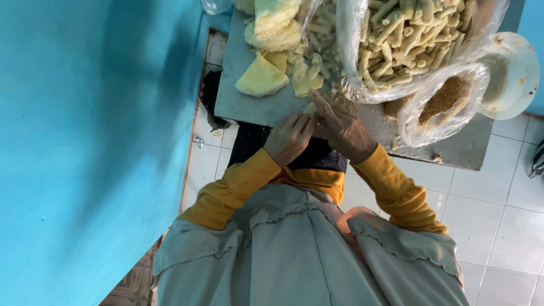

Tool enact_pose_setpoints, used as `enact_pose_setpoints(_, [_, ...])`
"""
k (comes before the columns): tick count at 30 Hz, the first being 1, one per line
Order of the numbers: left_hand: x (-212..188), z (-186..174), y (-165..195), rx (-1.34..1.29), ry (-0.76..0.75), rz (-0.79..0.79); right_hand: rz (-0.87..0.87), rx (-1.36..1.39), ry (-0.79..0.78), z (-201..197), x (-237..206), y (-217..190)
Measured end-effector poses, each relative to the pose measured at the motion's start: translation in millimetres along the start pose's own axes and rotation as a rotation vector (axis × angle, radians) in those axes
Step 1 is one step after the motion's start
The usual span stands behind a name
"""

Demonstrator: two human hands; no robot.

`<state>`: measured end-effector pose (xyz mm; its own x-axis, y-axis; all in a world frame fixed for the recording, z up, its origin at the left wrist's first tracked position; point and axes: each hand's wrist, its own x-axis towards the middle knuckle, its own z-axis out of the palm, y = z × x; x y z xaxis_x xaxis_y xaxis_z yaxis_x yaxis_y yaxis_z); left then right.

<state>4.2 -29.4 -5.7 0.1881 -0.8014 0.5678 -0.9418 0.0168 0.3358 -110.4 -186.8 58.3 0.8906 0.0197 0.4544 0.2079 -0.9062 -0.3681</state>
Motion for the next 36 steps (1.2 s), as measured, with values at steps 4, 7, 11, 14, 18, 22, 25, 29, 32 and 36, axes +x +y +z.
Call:
enact_pose_setpoints(4, [-4,3,-5,0.01,0.057,0.039,0.145,-0.045,-0.085,3,-17,-11])
enact_pose_setpoints(7, [3,9,-8,-0.057,0.014,-0.08,0.131,-0.044,-0.07,3,-10,-7])
enact_pose_setpoints(11, [22,15,-21,-0.27,-0.081,-0.305,0.392,0.311,-0.156,-4,13,12])
enact_pose_setpoints(14, [32,13,-34,-0.377,-0.253,-0.416,0.435,0.374,-0.199,-6,17,15])
enact_pose_setpoints(18, [19,5,-25,-0.218,-0.081,-0.2,0.247,0.112,-0.082,4,1,3])
enact_pose_setpoints(22, [7,1,-13,-0.042,-0.045,-0.038,0.124,-0.135,-0.024,10,-14,-6])
enact_pose_setpoints(25, [10,1,-14,0.01,-0.102,-0.037,0.134,-0.178,-0.016,11,-11,-5])
enact_pose_setpoints(29, [21,5,-22,-0.102,-0.16,-0.212,0.395,0.183,-0.102,3,1,6])
enact_pose_setpoints(32, [24,8,-28,-0.168,-0.199,-0.225,0.451,0.342,-0.137,-1,4,10])
enact_pose_setpoints(36, [17,10,-15,0.033,-0.191,-0.135,0.264,0.047,-0.075,5,-2,1])
